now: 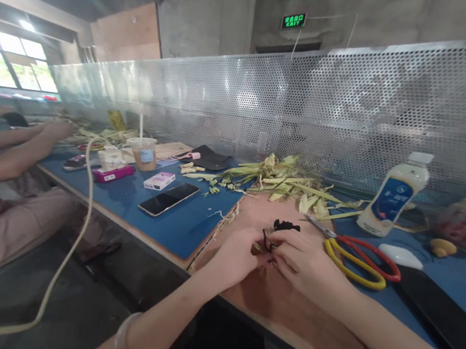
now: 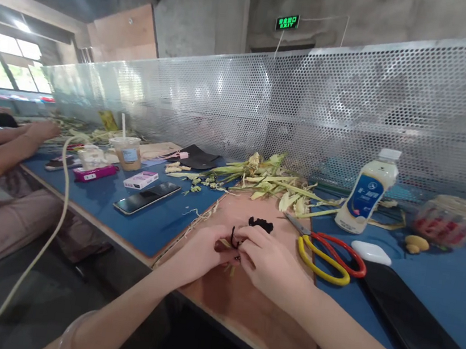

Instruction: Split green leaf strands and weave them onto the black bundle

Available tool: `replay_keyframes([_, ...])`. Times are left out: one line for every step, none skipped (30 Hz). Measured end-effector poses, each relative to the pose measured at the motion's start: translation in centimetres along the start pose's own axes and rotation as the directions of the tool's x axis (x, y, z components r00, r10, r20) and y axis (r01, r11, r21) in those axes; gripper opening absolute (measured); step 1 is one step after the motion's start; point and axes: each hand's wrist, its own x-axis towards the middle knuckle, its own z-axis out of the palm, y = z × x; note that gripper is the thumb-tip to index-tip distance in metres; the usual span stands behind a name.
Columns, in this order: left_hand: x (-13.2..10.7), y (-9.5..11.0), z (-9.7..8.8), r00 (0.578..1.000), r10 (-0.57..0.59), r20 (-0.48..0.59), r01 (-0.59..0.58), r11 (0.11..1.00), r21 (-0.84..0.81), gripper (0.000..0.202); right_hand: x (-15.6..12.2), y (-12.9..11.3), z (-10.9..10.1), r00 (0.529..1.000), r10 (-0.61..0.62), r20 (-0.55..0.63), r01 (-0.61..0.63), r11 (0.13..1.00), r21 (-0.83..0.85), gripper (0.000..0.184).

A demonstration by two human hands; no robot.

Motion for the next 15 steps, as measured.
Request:
replay_keyframes([-0.01,-0.09,0.01,1.000,0.011,0.000,-0.011,1.000,0.001,0.017,0.01,0.05,-0.03,1.000,-0.006,0.002,0.006,1.000,-0.016,0.018])
replay_keyframes([-0.03,-0.15,0.01,1.000,0.019,0.004,-0.019,1.000,0.004,0.017,0.00,0.12,-0.04,1.000,-0.011,0.006,0.012,0.999,-0.036,0.018])
replay_keyframes([-0.05,-0.17,-0.01,1.000,0.025,0.007,-0.025,1.000,0.008,0.016,-0.02,0.20,-0.04,1.000,-0.020,0.008,0.020,0.998,-0.059,0.018])
replay_keyframes([-0.07,-0.17,-0.04,0.999,0.031,0.009,-0.031,0.999,0.011,0.015,-0.05,0.27,-0.04,1.000,-0.029,0.012,0.030,0.996,-0.085,0.018])
replay_keyframes([-0.08,-0.13,-0.07,0.999,0.035,0.011,-0.035,0.999,0.012,0.015,-0.07,0.32,-0.05,0.999,-0.039,0.015,0.041,0.993,-0.112,0.017])
replay_keyframes([-0.10,-0.08,-0.10,0.999,0.033,0.011,-0.033,0.999,0.015,0.014,-0.08,0.33,-0.07,0.999,-0.050,0.018,0.052,0.989,-0.139,0.017])
replay_keyframes([-0.11,-0.01,-0.14,1.000,0.022,0.009,-0.022,1.000,0.020,0.013,-0.09,0.30,-0.10,0.998,-0.061,0.022,0.064,0.984,-0.166,0.016])
replay_keyframes([-0.11,0.05,-0.17,1.000,0.010,0.008,-0.010,1.000,0.026,0.013,-0.08,0.26,-0.12,0.997,-0.068,0.027,0.072,0.979,-0.190,0.016])
replay_keyframes([-0.10,0.12,-0.20,1.000,-0.003,0.009,0.002,0.999,0.032,0.012,-0.07,0.20,-0.13,0.997,-0.074,0.028,0.078,0.975,-0.209,0.016])
replay_keyframes([-0.10,0.17,-0.22,1.000,-0.010,0.011,0.010,0.999,0.038,0.012,-0.05,0.16,-0.14,0.997,-0.073,0.028,0.078,0.973,-0.218,0.016])
replay_keyframes([-0.09,0.22,-0.24,1.000,-0.010,0.009,0.010,0.999,0.043,0.012,-0.04,0.14,-0.14,0.997,-0.073,0.023,0.077,0.973,-0.217,0.016])
replay_keyframes([-0.08,0.26,-0.26,1.000,-0.002,0.007,0.002,0.999,0.048,0.012,-0.04,0.14,-0.13,0.998,-0.068,0.018,0.070,0.976,-0.207,0.015])
replay_keyframes([-0.08,0.29,-0.28,1.000,0.009,0.005,-0.009,0.999,0.051,0.011,-0.04,0.17,-0.11,0.998,-0.056,0.011,0.058,0.980,-0.189,0.015])
replay_keyframes([-0.08,0.33,-0.29,1.000,0.017,0.004,-0.017,0.998,0.053,0.011,-0.04,0.21,-0.10,0.999,-0.040,0.005,0.040,0.985,-0.168,0.016])
replay_keyframes([-0.08,0.36,-0.30,1.000,0.020,0.006,-0.020,0.998,0.053,0.011,-0.05,0.27,-0.10,1.000,-0.022,-0.002,0.021,0.989,-0.147,0.016])
